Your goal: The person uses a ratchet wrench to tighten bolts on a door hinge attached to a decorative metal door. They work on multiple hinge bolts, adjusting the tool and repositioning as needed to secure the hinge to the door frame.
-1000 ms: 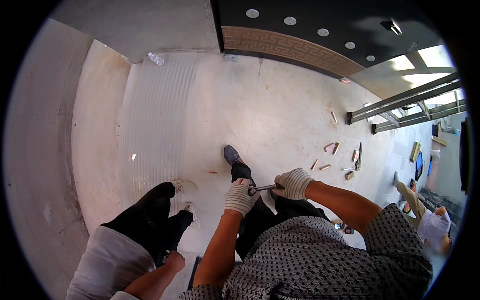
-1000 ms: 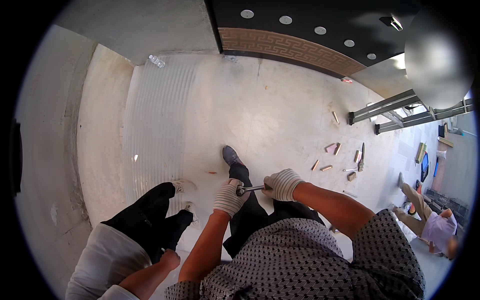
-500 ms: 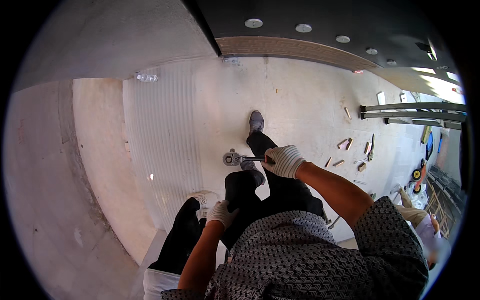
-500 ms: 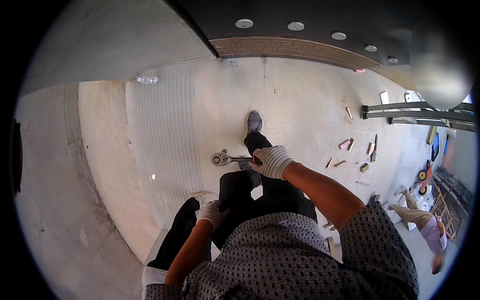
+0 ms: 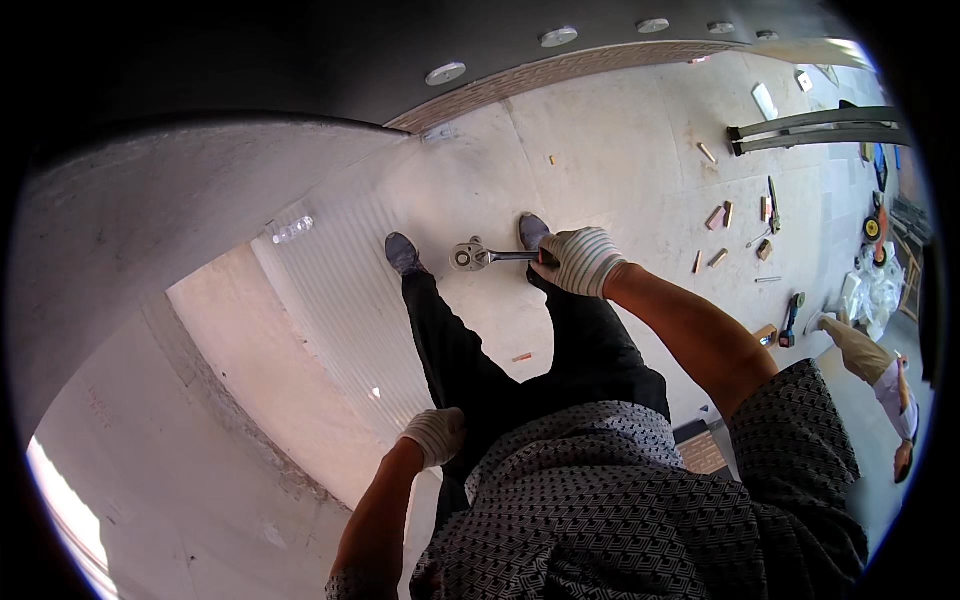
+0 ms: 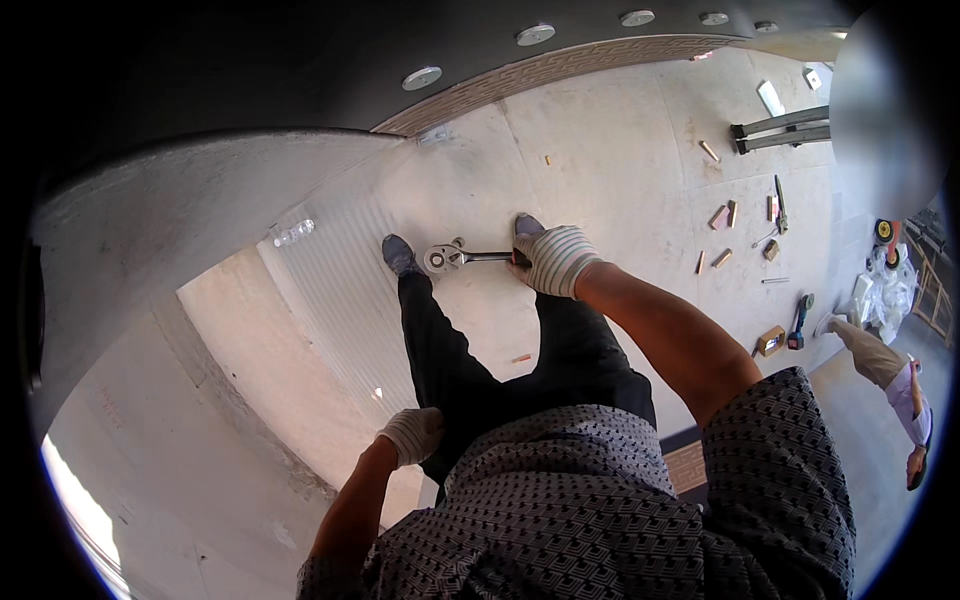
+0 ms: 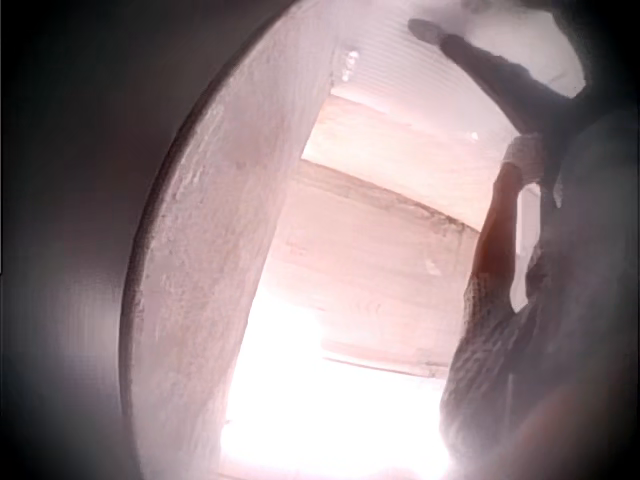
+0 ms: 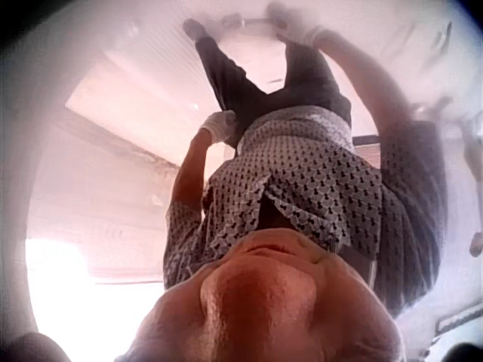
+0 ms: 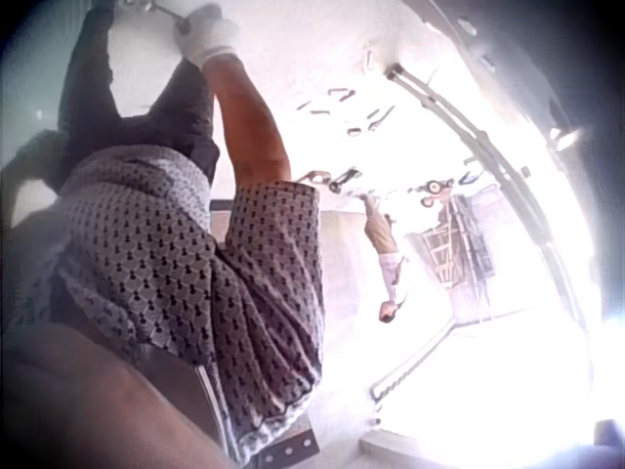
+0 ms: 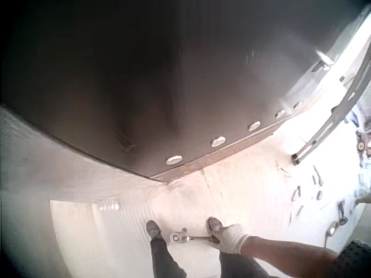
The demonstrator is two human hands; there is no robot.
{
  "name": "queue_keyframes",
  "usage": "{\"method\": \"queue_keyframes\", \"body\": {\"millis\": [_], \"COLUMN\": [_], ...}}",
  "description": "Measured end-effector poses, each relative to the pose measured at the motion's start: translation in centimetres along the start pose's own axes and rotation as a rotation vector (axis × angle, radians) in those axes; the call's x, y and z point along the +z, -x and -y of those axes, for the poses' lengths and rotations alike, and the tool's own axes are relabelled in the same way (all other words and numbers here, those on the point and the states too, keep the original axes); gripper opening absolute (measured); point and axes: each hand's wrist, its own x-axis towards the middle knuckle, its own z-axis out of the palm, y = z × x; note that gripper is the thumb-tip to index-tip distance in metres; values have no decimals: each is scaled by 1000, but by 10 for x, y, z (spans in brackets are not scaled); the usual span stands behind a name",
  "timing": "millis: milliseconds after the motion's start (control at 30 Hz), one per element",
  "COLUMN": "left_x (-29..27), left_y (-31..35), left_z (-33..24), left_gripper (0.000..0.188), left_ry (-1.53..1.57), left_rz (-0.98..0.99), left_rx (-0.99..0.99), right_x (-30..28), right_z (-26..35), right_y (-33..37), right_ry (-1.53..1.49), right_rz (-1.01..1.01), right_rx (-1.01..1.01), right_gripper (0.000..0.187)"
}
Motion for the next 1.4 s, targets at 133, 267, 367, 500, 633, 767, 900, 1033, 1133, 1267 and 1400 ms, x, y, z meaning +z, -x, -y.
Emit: {"method": "queue_keyframes", "body": {"millis": [133,267,367,500,633,767,900,1033,1133,1267,1400], "left_x": [-58,-117,-184,-266,-325,-354,-383,-410,-418,-435,-445], "left_y": [32,3,-41,-125,-235,-324,-415,-473,-507,-538,-556], "left_z": [16,66,95,131,153,153,183,202,229,255,257], "left_gripper": [36,42,47,40,35,36,35,39,41,38,35], "left_ry": [-69,-327,-386,-205,14,-142,-395,-403,-281,-183,-97], "left_rz": [236,288,172,-344,-531,-521,-446,-439,-446,-433,-452], "left_rx": [-43,115,15,116,179,203,185,145,187,223,324], "right_x": [17,54,81,126,148,175,178,189,190,184,187], "right_z": [4,14,16,13,-18,-62,-87,-112,-123,-121,-125], "right_y": [-14,-46,-83,-154,-232,-315,-384,-437,-457,-464,-465], "right_ry": [-104,-208,-234,-348,-356,-291,-155,-43,11,-45,-70], "right_rz": [-119,-231,-325,-392,-428,-525,-512,-566,-579,-579,-583], "right_rx": [79,191,227,317,328,217,176,102,100,147,152], "right_gripper": [32,32,31,30,32,33,36,34,36,40,39]}}
